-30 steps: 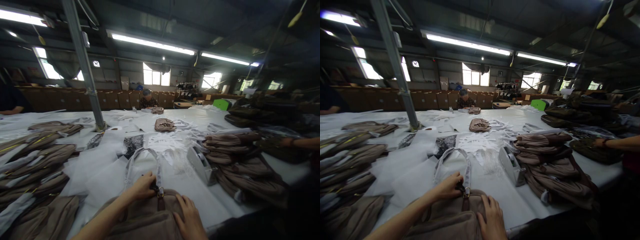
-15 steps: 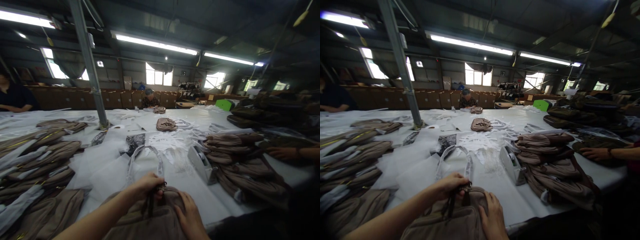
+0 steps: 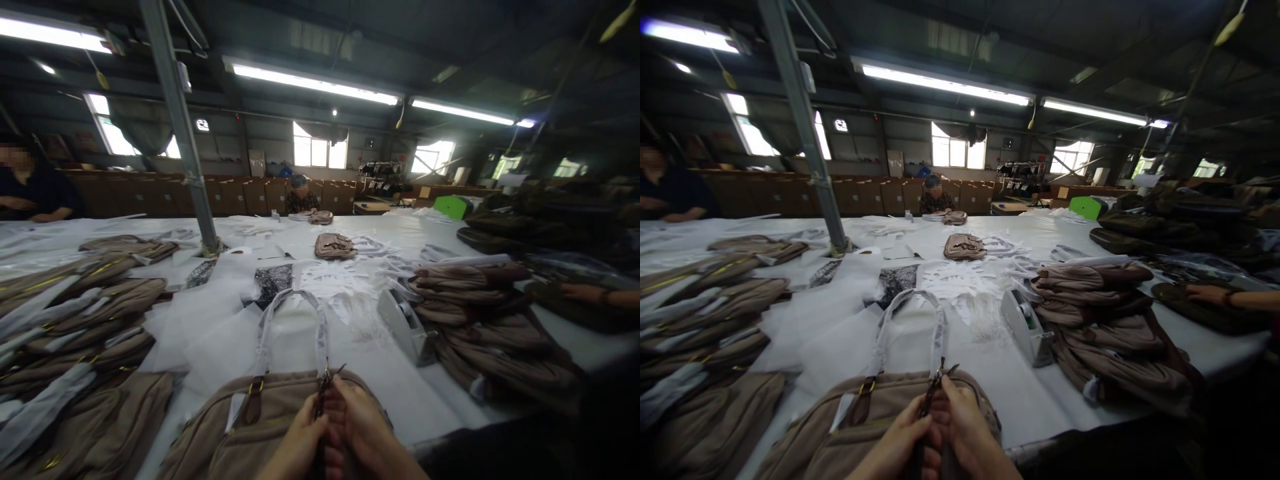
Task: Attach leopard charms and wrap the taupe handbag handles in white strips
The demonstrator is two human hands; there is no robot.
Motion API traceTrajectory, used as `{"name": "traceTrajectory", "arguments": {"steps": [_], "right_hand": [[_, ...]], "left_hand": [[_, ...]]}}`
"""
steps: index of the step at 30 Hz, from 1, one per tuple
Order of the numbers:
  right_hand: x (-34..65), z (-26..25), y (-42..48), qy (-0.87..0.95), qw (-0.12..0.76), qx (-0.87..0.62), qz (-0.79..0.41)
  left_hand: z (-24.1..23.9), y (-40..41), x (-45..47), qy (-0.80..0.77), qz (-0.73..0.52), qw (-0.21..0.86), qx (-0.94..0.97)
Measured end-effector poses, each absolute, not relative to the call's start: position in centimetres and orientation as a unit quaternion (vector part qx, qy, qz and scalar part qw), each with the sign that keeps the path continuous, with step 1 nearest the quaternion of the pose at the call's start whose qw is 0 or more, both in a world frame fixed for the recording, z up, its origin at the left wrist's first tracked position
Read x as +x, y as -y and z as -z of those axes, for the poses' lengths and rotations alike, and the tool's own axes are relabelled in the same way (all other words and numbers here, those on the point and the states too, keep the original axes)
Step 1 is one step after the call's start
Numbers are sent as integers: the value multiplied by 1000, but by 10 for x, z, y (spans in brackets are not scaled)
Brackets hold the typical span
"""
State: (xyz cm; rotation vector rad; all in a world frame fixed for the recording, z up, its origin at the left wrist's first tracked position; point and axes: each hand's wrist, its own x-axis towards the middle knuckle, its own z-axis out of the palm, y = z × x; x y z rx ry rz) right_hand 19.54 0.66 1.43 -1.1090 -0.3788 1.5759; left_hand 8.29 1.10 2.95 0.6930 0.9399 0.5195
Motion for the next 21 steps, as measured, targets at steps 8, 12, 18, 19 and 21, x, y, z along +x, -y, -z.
{"name": "traceTrajectory", "arguments": {"steps": [8,12,18,19,21], "right_hand": [[220,-9,-13,381,476,-687,-396],[240,-3,-28,593,426,-665,-159],[252,6,-63,595,378,-623,-338],[252,5,-65,591,383,-623,-339],[250,-2,-63,587,391,-631,-324]], "left_hand": [[4,-13,69,-448,-286,789,308],[3,-16,61,-456,-308,778,301],[6,-16,59,-453,-304,779,308],[5,-16,58,-452,-307,781,303],[1,-16,57,-453,-317,784,282]]}}
